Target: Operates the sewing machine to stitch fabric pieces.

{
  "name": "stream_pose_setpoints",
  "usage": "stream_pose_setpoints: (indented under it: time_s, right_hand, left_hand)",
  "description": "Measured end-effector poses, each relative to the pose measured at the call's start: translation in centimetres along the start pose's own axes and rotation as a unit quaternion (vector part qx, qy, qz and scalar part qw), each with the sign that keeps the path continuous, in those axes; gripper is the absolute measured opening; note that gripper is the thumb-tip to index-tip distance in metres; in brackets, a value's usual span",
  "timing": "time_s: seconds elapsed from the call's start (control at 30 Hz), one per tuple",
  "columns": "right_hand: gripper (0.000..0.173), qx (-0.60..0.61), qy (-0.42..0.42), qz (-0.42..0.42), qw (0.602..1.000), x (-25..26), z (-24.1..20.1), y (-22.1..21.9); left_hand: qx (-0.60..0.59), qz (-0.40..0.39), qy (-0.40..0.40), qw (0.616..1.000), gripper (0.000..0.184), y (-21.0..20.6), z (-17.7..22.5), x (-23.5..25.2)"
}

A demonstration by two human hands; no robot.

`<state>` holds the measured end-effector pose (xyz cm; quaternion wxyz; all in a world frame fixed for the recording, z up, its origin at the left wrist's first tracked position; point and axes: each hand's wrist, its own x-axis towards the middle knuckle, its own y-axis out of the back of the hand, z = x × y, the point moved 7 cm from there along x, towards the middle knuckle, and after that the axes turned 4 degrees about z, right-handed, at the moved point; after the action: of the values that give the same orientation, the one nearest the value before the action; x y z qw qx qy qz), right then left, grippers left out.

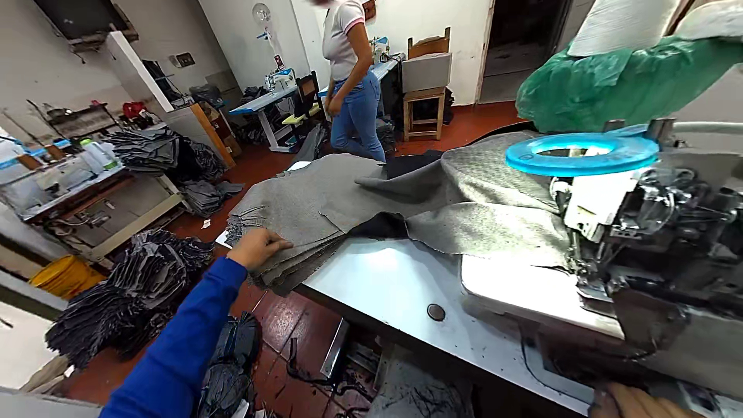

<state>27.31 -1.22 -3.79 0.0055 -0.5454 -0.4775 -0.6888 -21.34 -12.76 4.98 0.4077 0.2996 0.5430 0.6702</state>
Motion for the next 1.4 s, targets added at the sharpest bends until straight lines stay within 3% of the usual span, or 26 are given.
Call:
stream_pose_setpoints:
  time_s: [0.2, 0.33, 0.4, 0.47, 0.53, 0.6, 0.63, 0.7, 0.8, 0.87, 0.93, 1.0, 1.07, 1.17, 1.23, 1.4]
  right_hand:
    - [0.028, 0.087, -0.011, -0.092, 0.992, -1.1, 1.2, -0.4]
    - [0.025, 0.253, -0.083, -0.111, 0.957, -1.2, 1.7, 0.9]
    - [0.028, 0.333, -0.106, -0.105, 0.931, -1.0, 1.4, 2.1]
    - [0.034, 0.421, -0.121, -0.133, 0.889, -0.4, 0.1, 3.3]
    - [0.059, 0.528, -0.151, -0.19, 0.814, 0.2, -2.2, 3.4]
    - [0.092, 0.624, -0.182, -0.219, 0.728, 0.9, -5.1, 2.4]
    - [0.091, 0.663, -0.214, -0.199, 0.689, 1.3, -6.4, 1.9]
    - [0.057, 0.682, -0.341, -0.126, 0.635, 1.7, -7.8, 0.5]
    - [0.024, 0.601, -0.443, -0.066, 0.662, 0.6, -7.2, -0.9]
    - [0.016, 0.621, -0.42, -0.133, 0.648, -1.3, -6.4, -0.8]
    - [0.011, 0.612, -0.333, -0.233, 0.679, -2.8, -4.5, 0.1]
    - [0.019, 0.533, -0.279, -0.235, 0.764, -2.6, 0.7, 2.7]
    - [0.021, 0.397, -0.344, -0.169, 0.834, -1.4, 9.1, 6.1]
    - [0.026, 0.152, -0.421, -0.052, 0.893, 0.2, 21.6, 9.1]
    - [0.03, 0.059, -0.44, -0.035, 0.895, 2.2, 27.5, 8.4]
    - [0.036, -0.041, -0.477, -0.209, 0.853, 4.1, 34.3, 1.3]
  left_hand:
    - [0.135, -0.047, -0.039, 0.989, 0.028, -0.7, 0.3, 2.1]
    - [0.086, 0.004, -0.032, 0.996, 0.029, 1.8, 1.5, 1.7]
    - [0.047, 0.027, -0.047, 0.997, 0.028, 2.9, 6.2, -0.4]
    - [-0.013, 0.007, -0.097, 0.995, 0.025, 2.1, 13.4, -3.7]
    - [-0.111, -0.039, -0.158, 0.98, 0.022, 0.0, 21.1, -6.7]
    - [-0.258, -0.05, -0.22, 0.94, 0.021, -2.5, 27.2, -7.4]
    - [-0.329, -0.032, -0.246, 0.911, 0.021, -3.6, 29.5, -6.9]
    - [-0.405, 0.042, -0.299, 0.863, 0.021, -5.6, 32.9, -5.5]
    - [-0.253, 0.224, -0.453, 0.825, 0.025, -8.1, 34.1, -5.8]
    - [-0.142, 0.284, -0.489, 0.812, 0.033, -9.6, 32.4, -6.6]
    - [-0.116, 0.294, -0.462, 0.828, 0.039, -10.1, 29.8, -7.3]
    - [-0.109, 0.292, -0.438, 0.843, 0.046, -10.0, 28.2, -7.1]
    - [-0.097, 0.301, -0.422, 0.849, 0.057, -9.2, 28.4, -6.6]
    - [-0.073, 0.329, -0.412, 0.846, 0.072, -8.1, 31.4, -5.3]
    - [-0.059, 0.339, -0.409, 0.845, 0.082, -8.2, 33.4, -4.5]
    - [-0.066, 0.331, -0.443, 0.831, 0.085, -8.6, 34.0, -3.9]
